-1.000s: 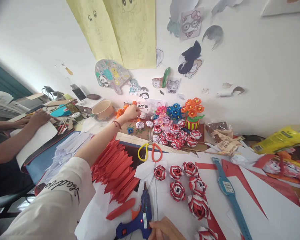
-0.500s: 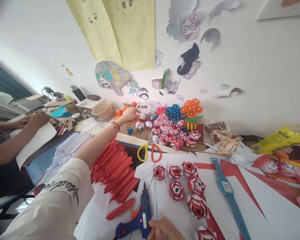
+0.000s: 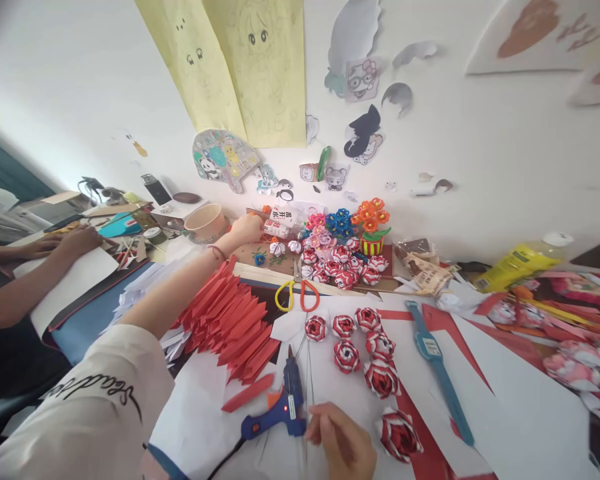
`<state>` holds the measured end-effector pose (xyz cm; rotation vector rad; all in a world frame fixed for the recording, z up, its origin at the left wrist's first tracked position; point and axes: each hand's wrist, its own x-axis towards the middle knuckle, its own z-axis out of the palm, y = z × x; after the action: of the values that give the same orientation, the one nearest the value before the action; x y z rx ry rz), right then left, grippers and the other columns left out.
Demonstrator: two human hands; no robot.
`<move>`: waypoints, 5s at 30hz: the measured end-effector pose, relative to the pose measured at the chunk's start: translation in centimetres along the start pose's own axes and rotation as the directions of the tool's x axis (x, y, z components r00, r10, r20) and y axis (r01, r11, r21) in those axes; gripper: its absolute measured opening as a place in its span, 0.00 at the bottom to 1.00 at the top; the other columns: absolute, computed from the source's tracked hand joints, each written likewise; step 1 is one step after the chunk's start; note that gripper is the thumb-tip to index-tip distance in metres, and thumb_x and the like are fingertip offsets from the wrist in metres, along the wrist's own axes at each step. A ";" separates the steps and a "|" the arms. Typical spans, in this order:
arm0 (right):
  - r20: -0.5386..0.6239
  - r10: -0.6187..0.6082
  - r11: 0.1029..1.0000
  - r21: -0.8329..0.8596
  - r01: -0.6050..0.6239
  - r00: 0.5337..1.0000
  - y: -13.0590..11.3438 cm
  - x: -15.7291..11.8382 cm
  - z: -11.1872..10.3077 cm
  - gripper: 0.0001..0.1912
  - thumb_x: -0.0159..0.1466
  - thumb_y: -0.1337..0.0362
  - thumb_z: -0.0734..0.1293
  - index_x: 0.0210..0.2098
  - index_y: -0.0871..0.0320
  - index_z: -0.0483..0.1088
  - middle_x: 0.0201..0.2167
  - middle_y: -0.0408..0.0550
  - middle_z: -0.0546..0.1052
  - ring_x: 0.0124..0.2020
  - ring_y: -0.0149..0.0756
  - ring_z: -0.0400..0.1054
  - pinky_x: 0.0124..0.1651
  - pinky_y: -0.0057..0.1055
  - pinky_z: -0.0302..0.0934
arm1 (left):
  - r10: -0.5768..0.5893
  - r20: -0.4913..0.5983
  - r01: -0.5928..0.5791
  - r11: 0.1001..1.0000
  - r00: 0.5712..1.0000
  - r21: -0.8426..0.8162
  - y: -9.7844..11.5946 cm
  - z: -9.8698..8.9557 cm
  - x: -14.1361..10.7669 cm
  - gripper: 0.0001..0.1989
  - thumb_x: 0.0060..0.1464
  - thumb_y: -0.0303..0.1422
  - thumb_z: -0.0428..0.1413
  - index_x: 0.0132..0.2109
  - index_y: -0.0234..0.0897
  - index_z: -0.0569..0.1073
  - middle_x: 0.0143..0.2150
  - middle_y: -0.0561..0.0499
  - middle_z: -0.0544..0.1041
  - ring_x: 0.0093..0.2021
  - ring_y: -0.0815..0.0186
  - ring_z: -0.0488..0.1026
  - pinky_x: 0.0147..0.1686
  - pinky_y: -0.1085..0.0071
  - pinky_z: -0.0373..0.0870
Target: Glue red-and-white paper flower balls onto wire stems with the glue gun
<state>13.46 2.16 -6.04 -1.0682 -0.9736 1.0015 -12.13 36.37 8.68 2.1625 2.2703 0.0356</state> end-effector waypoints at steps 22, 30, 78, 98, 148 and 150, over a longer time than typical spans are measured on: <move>0.241 -0.195 0.031 -0.967 0.252 0.951 -2.4 7.8 -1.5 0.19 0.65 0.59 0.72 0.53 0.61 0.74 0.48 0.64 0.77 0.50 0.60 0.67 0.50 0.47 0.60 | 0.236 0.026 -0.161 0.735 0.971 -0.659 4.1 5.1 -36.0 0.15 0.68 0.38 0.51 0.42 0.40 0.82 0.28 0.52 0.81 0.25 0.66 0.71 0.30 0.72 0.60; 0.263 -0.199 0.124 -0.949 0.290 0.944 -2.0 8.0 -0.8 0.12 0.63 0.67 0.70 0.47 0.60 0.75 0.42 0.61 0.80 0.48 0.55 0.70 0.54 0.48 0.59 | 0.152 0.003 -0.097 0.646 0.988 -0.757 3.7 7.9 -37.3 0.17 0.68 0.39 0.50 0.39 0.38 0.81 0.25 0.53 0.79 0.24 0.66 0.72 0.30 0.73 0.62; 0.470 -0.140 0.452 -0.752 0.479 0.871 -2.9 21.1 1.6 0.21 0.61 0.69 0.71 0.54 0.56 0.74 0.49 0.53 0.81 0.51 0.48 0.74 0.56 0.43 0.64 | 0.173 -0.210 -0.271 0.574 0.962 -0.773 3.9 9.5 -35.6 0.12 0.67 0.34 0.52 0.44 0.40 0.81 0.41 0.48 0.85 0.30 0.65 0.77 0.33 0.71 0.71; 0.631 -0.032 0.225 -0.751 0.621 0.775 -1.4 14.9 0.5 0.27 0.59 0.56 0.77 0.56 0.56 0.73 0.51 0.58 0.80 0.54 0.55 0.71 0.56 0.49 0.61 | 0.258 -0.195 -0.308 0.537 0.946 -0.785 3.9 10.3 -35.9 0.10 0.67 0.31 0.52 0.43 0.40 0.80 0.38 0.50 0.84 0.32 0.64 0.79 0.32 0.73 0.70; 0.065 -0.080 0.996 0.032 0.078 0.995 -5.4 -2.5 1.5 0.25 0.63 0.58 0.76 0.58 0.50 0.74 0.60 0.53 0.78 0.63 0.50 0.71 0.65 0.45 0.67 | 0.325 -0.217 -0.075 -0.398 0.921 -0.914 8.4 8.9 -35.8 0.26 0.60 0.40 0.65 0.63 0.45 0.70 0.62 0.44 0.74 0.61 0.55 0.71 0.56 0.65 0.68; 0.069 -0.060 0.996 0.078 0.054 0.996 -5.5 -2.6 1.5 0.25 0.63 0.55 0.75 0.58 0.51 0.74 0.60 0.54 0.77 0.63 0.52 0.71 0.66 0.48 0.66 | 0.321 -0.215 -0.081 -0.383 0.922 -0.920 8.4 8.9 -36.0 0.24 0.61 0.40 0.64 0.61 0.43 0.71 0.60 0.44 0.75 0.57 0.58 0.73 0.53 0.67 0.69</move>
<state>12.31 -0.99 -0.72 -0.9425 -1.0108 1.0277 -1.79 0.94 -0.46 1.1776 0.6068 1.2524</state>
